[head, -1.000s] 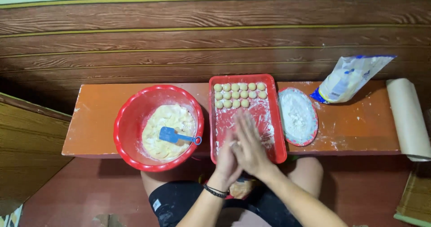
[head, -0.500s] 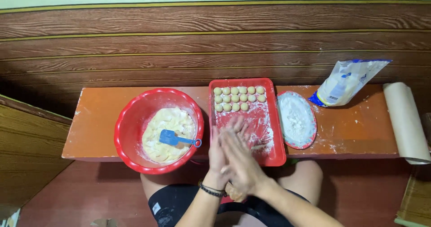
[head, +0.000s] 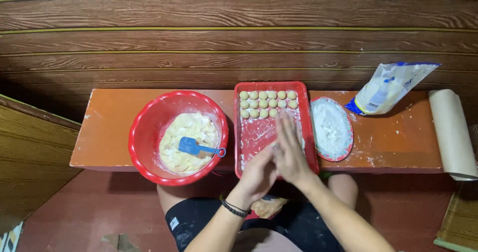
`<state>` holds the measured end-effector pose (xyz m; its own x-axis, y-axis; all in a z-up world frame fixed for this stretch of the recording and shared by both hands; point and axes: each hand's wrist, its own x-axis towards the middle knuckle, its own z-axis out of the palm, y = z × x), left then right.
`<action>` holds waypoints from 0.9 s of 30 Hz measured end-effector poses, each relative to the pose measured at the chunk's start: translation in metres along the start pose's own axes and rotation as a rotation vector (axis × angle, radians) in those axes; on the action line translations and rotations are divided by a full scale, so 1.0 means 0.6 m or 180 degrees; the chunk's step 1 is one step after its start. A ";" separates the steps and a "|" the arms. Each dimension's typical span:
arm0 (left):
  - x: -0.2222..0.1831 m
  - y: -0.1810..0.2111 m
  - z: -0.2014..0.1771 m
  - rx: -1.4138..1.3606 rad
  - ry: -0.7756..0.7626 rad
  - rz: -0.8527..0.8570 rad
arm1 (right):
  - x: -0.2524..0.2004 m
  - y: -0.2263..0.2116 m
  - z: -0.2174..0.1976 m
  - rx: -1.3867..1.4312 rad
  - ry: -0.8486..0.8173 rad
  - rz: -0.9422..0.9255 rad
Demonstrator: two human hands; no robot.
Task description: Forming small balls of dough by hand and arranging them on a tray.
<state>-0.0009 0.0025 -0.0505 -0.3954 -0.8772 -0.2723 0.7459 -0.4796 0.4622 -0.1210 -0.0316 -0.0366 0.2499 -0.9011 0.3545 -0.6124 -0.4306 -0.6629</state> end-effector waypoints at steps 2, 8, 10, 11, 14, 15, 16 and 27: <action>-0.010 0.021 0.031 0.0070 0.0096 0.0193 | 0.019 -0.006 -0.019 0.0517 0.0060 0.0212; 0.007 0.045 -0.001 0.0148 0.0679 0.0140 | -0.013 -0.015 -0.052 0.0691 -0.0153 0.0292; 0.000 0.044 -0.003 0.0266 0.0681 0.0178 | -0.029 -0.029 -0.050 0.0670 -0.0300 0.0242; 0.000 0.044 -0.004 0.0378 0.0646 0.0117 | -0.030 -0.030 -0.048 0.0409 -0.0152 0.0017; -0.009 0.050 0.020 0.0301 0.0595 -0.0012 | -0.031 -0.026 -0.037 0.0008 0.0116 -0.0327; -0.010 0.056 0.031 0.0117 0.0555 -0.0041 | -0.028 -0.021 -0.031 -0.0139 0.0249 -0.0488; -0.004 0.050 0.021 0.0124 0.0550 -0.0040 | -0.028 -0.030 -0.031 -0.0140 0.0257 -0.0490; 0.026 -0.001 -0.016 -0.0472 0.0216 0.0077 | 0.009 -0.059 0.004 0.0397 0.0175 -0.0273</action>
<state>-0.0021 -0.0107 -0.0630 -0.3429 -0.8827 -0.3214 0.8277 -0.4457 0.3411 -0.0965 -0.0214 -0.0128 0.2537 -0.8581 0.4465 -0.4918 -0.5119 -0.7043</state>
